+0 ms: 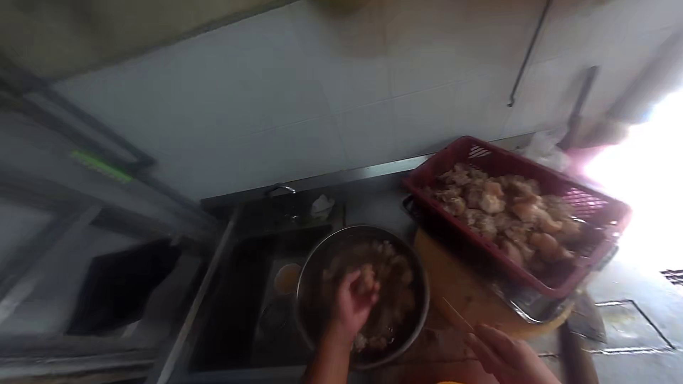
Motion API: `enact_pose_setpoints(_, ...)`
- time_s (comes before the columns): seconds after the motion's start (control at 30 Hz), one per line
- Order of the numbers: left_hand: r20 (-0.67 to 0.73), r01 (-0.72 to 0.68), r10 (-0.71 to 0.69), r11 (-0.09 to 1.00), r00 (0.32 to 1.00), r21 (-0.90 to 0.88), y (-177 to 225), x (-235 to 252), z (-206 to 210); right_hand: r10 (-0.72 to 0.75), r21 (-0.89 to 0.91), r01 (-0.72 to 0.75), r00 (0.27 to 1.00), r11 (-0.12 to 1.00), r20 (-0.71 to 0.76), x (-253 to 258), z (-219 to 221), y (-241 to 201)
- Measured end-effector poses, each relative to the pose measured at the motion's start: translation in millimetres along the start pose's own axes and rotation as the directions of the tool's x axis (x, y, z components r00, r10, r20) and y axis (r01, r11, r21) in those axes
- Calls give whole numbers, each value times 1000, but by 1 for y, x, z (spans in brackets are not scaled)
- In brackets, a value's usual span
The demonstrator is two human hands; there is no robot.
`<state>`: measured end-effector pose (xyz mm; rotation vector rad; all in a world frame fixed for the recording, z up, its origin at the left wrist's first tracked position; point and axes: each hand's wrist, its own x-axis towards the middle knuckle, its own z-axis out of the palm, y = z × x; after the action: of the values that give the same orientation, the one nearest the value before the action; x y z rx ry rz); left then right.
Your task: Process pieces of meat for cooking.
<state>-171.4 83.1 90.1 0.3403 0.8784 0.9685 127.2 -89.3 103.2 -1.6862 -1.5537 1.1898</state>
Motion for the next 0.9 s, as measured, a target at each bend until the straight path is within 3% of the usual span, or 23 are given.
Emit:
enact_pose_setpoints(0.07, 194, 13, 12, 992, 981, -127, -2, -13, 4, -78, -21, 79, 997, 997, 29, 16, 5, -23)
enact_pose_setpoints(0.13, 340, 1, 36, 994, 940, -108, -4, -25, 12, -154, -9, 155, 988, 988, 25, 31, 11, -48)
enact_pose_setpoints(0.23, 442, -183, 129, 980, 888, 80, -10, -43, 24, -228, 67, 228, 974, 971, -6, 48, 21, -74)
enact_pose_setpoints(0.37, 514, -408, 168, 821, 841, 400, -18, -52, 36, -187, 176, 192, 981, 966, -44, 52, 27, -67)
enact_pose_setpoints(0.43, 492, -444, 175, 739, 853, 506, -23, -52, 39, -94, 194, 108, 992, 975, -80, 42, 22, -47)
enact_pose_setpoints(0.53, 377, -346, 130, 730, 917, 589, -30, -47, 45, 119, 293, -55, 971, 954, -205, 12, 11, 0)
enact_pose_setpoints(0.6, 373, -307, 83, 742, 924, 596, -37, -39, 47, 323, 481, -141, 891, 865, -320, -16, 4, 30)
enact_pose_setpoints(0.7, 403, -305, 40, 722, 914, 621, -57, -27, 60, 608, 709, -176, 676, 682, -416, -53, -8, 80)
enact_pose_setpoints(0.77, 423, -381, 79, 602, 903, 702, -77, -17, 72, 705, 731, -254, 580, 633, -409, -63, -15, 109)
enact_pose_setpoints(0.8, 464, -461, 121, 477, 878, 748, -91, -9, 77, 733, 724, -308, 560, 617, -386, -65, -19, 118)
enact_pose_setpoints(0.9, 627, -613, 188, -130, 756, 779, -132, 13, 96, 740, 590, -481, 579, 649, -342, -52, -30, 143)
